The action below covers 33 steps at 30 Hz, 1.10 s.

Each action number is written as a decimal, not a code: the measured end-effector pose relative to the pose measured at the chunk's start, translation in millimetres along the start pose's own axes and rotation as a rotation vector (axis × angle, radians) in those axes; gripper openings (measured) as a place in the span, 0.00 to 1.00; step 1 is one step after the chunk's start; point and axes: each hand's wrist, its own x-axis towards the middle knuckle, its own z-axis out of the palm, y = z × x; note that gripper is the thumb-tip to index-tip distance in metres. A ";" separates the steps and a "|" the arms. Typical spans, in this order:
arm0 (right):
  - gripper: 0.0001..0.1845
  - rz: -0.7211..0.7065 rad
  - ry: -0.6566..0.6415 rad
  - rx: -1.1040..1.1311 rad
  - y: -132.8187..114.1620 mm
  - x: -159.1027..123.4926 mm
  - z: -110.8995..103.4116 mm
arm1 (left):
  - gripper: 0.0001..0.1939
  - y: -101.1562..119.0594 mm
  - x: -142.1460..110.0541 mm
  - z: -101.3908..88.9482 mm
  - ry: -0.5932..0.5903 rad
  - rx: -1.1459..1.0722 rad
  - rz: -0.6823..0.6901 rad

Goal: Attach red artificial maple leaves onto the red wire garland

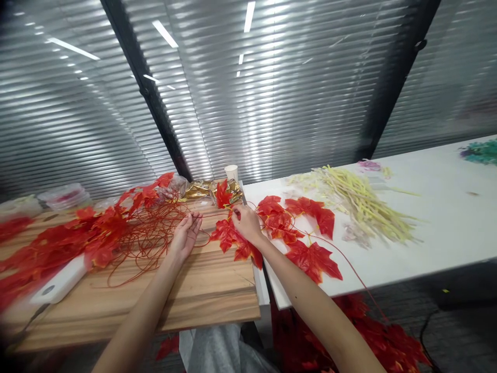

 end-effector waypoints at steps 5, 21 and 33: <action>0.10 0.052 0.033 -0.102 7.1 2.9 -4.8 | 0.04 0.3 2.7 -4.1 -0.024 -0.012 0.027; 0.10 0.210 0.098 -0.346 10.1 3.6 -13.7 | 0.05 1.4 2.2 -4.6 -0.022 0.020 0.054; 0.14 -0.157 0.166 -0.071 -24.9 -6.0 -10.3 | 0.11 -7.9 -3.0 0.3 -0.066 0.124 -0.018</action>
